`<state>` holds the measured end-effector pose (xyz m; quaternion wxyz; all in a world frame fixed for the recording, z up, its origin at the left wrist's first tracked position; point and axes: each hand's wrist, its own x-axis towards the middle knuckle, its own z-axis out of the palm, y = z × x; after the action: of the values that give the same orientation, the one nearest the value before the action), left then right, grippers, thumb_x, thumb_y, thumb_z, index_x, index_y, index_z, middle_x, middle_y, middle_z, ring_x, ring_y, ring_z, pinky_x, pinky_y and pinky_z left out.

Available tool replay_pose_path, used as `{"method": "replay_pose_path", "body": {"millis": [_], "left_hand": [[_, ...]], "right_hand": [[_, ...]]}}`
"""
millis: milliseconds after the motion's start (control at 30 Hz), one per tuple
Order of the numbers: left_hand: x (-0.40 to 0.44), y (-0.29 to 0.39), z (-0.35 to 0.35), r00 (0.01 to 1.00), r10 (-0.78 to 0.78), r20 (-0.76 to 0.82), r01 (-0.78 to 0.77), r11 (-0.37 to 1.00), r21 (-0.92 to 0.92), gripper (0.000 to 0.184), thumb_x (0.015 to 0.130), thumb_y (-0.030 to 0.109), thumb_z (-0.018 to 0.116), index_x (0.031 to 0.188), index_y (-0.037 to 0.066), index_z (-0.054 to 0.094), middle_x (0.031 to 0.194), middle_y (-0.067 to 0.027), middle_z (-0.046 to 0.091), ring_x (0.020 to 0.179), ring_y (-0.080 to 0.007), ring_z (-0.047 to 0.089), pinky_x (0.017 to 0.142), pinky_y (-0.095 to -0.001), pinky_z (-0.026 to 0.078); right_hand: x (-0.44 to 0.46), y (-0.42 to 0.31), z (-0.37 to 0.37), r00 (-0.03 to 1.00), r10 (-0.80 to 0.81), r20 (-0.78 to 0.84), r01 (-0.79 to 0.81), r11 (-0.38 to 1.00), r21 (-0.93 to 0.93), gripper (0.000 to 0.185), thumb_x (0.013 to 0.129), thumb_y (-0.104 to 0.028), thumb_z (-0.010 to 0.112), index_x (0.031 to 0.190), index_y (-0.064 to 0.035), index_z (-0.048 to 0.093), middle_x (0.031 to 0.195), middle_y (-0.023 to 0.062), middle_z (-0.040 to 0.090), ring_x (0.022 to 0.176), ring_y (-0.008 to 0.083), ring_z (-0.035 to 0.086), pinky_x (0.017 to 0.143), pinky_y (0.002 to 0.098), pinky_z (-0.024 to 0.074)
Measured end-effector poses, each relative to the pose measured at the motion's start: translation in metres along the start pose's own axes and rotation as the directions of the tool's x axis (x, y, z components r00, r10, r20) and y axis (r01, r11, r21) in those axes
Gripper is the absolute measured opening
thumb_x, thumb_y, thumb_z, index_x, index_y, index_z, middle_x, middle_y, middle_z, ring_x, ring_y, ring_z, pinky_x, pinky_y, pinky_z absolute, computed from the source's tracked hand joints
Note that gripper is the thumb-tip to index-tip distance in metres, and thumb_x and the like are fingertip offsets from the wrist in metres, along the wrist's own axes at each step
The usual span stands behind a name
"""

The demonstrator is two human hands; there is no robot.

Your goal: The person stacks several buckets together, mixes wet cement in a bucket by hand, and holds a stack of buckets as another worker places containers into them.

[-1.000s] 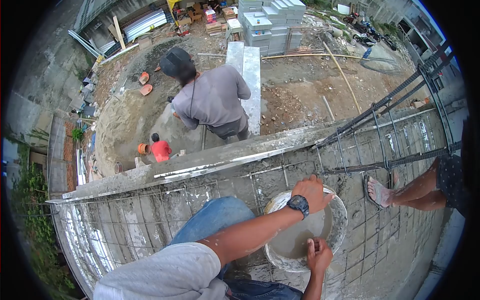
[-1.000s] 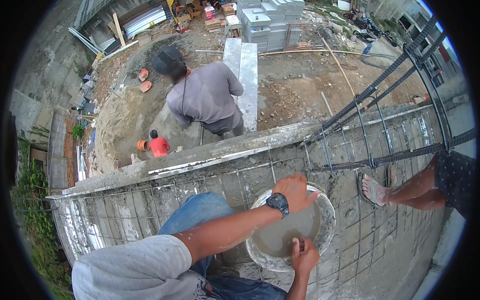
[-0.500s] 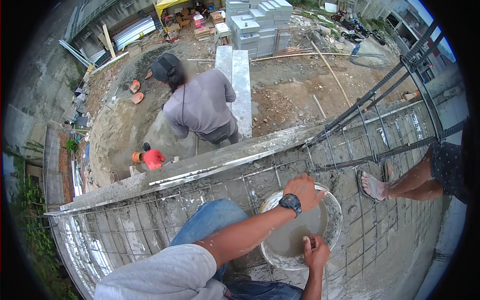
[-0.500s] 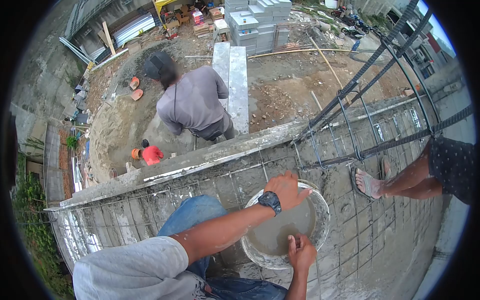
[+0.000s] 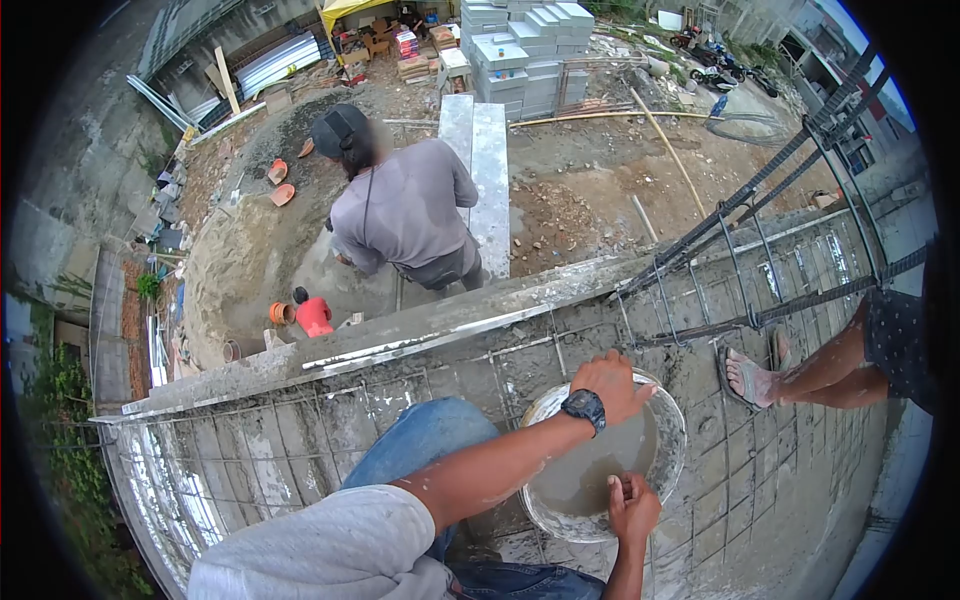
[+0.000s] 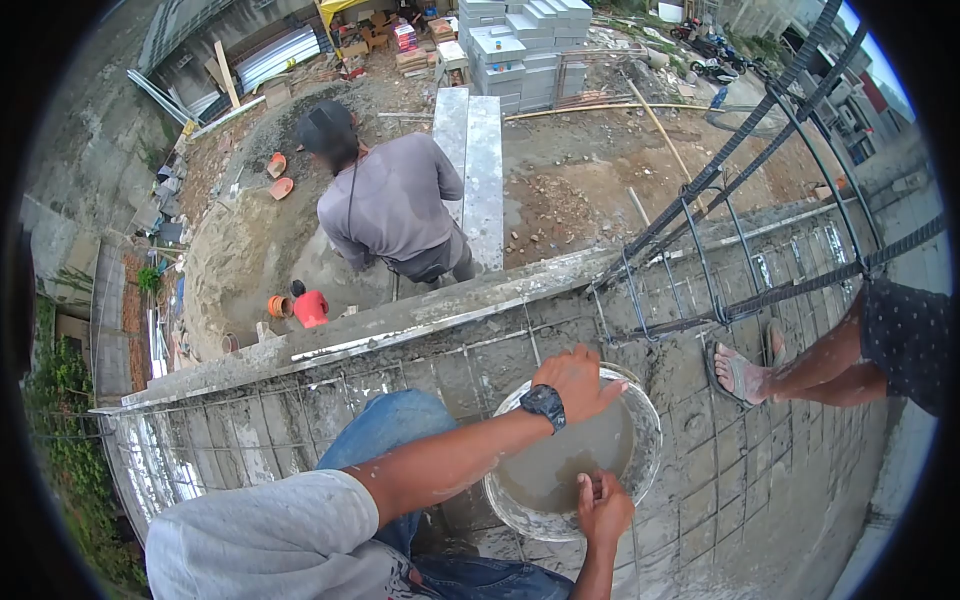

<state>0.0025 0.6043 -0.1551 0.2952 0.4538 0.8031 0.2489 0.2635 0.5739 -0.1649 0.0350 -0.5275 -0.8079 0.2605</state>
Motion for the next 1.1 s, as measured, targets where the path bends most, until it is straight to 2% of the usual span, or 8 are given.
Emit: {"method": "replay_pose_path", "body": {"millis": [200, 500, 700, 800, 900, 1100], "left_hand": [[0.001, -0.003, 0.002, 1.000, 0.023, -0.010, -0.023, 1.000, -0.003, 0.076, 0.096, 0.061, 0.062, 0.112, -0.012, 0.070, 0.109, -0.0272, 0.069, 0.099, -0.0438, 0.073, 0.086, -0.0505, 0.059], [0.002, -0.005, 0.007, 0.998, 0.040, -0.040, -0.040, 0.999, 0.005, 0.074, 0.097, 0.061, 0.061, 0.111, -0.011, 0.070, 0.109, -0.0276, 0.069, 0.099, -0.0433, 0.073, 0.086, -0.0498, 0.060], [0.002, -0.004, 0.004, 1.000, 0.030, 0.005, -0.030, 0.999, 0.010, 0.074, 0.097, 0.062, 0.060, 0.110, -0.010, 0.070, 0.109, -0.0277, 0.068, 0.099, -0.0434, 0.073, 0.084, -0.0503, 0.060], [0.000, -0.003, 0.004, 0.999, 0.034, -0.029, -0.034, 0.999, 0.013, 0.074, 0.097, 0.062, 0.060, 0.110, -0.010, 0.071, 0.109, -0.0281, 0.068, 0.099, -0.0436, 0.073, 0.084, -0.0502, 0.060], [0.000, -0.003, 0.004, 1.000, 0.020, -0.011, -0.020, 1.000, 0.011, 0.069, 0.097, 0.059, 0.060, 0.113, -0.007, 0.072, 0.112, -0.0242, 0.069, 0.101, -0.0407, 0.072, 0.088, -0.0495, 0.058], [0.000, -0.001, 0.002, 1.000, 0.009, 0.006, -0.009, 1.000, 0.013, 0.068, 0.097, 0.059, 0.061, 0.112, -0.007, 0.073, 0.113, -0.0241, 0.070, 0.102, -0.0405, 0.072, 0.089, -0.0495, 0.058]], "right_hand": [[-0.001, -0.004, -0.002, 1.000, -0.022, -0.013, 0.022, 0.999, 0.024, 0.022, 0.091, -0.027, 0.080, 0.099, -0.0078, 0.076, 0.077, 0.0128, 0.074, 0.067, 0.0285, 0.074, 0.064, 0.0398, 0.0565], [0.000, -0.008, -0.004, 1.000, -0.001, -0.006, 0.001, 1.000, 0.017, 0.022, 0.091, -0.028, 0.080, 0.097, -0.0075, 0.076, 0.075, 0.0119, 0.074, 0.066, 0.0276, 0.073, 0.064, 0.0387, 0.0565], [-0.001, -0.007, -0.002, 1.000, 0.012, -0.001, -0.012, 1.000, 0.022, 0.023, 0.091, -0.028, 0.080, 0.099, -0.0074, 0.077, 0.075, 0.0122, 0.074, 0.065, 0.0272, 0.073, 0.064, 0.0390, 0.0564], [-0.002, -0.003, -0.001, 1.000, 0.007, -0.025, -0.006, 1.000, 0.026, 0.023, 0.091, -0.028, 0.080, 0.099, -0.0069, 0.077, 0.075, 0.0124, 0.074, 0.065, 0.0268, 0.072, 0.064, 0.0389, 0.0564], [-0.001, -0.006, -0.002, 1.000, 0.027, -0.006, -0.026, 0.999, 0.046, 0.023, 0.091, -0.028, 0.080, 0.099, -0.0062, 0.076, 0.075, 0.0125, 0.074, 0.065, 0.0264, 0.073, 0.065, 0.0387, 0.0568], [-0.001, -0.003, 0.000, 0.999, 0.043, 0.000, -0.042, 0.998, 0.055, 0.024, 0.091, -0.027, 0.081, 0.100, -0.0058, 0.076, 0.075, 0.0128, 0.074, 0.066, 0.0261, 0.073, 0.065, 0.0383, 0.0569]]}}
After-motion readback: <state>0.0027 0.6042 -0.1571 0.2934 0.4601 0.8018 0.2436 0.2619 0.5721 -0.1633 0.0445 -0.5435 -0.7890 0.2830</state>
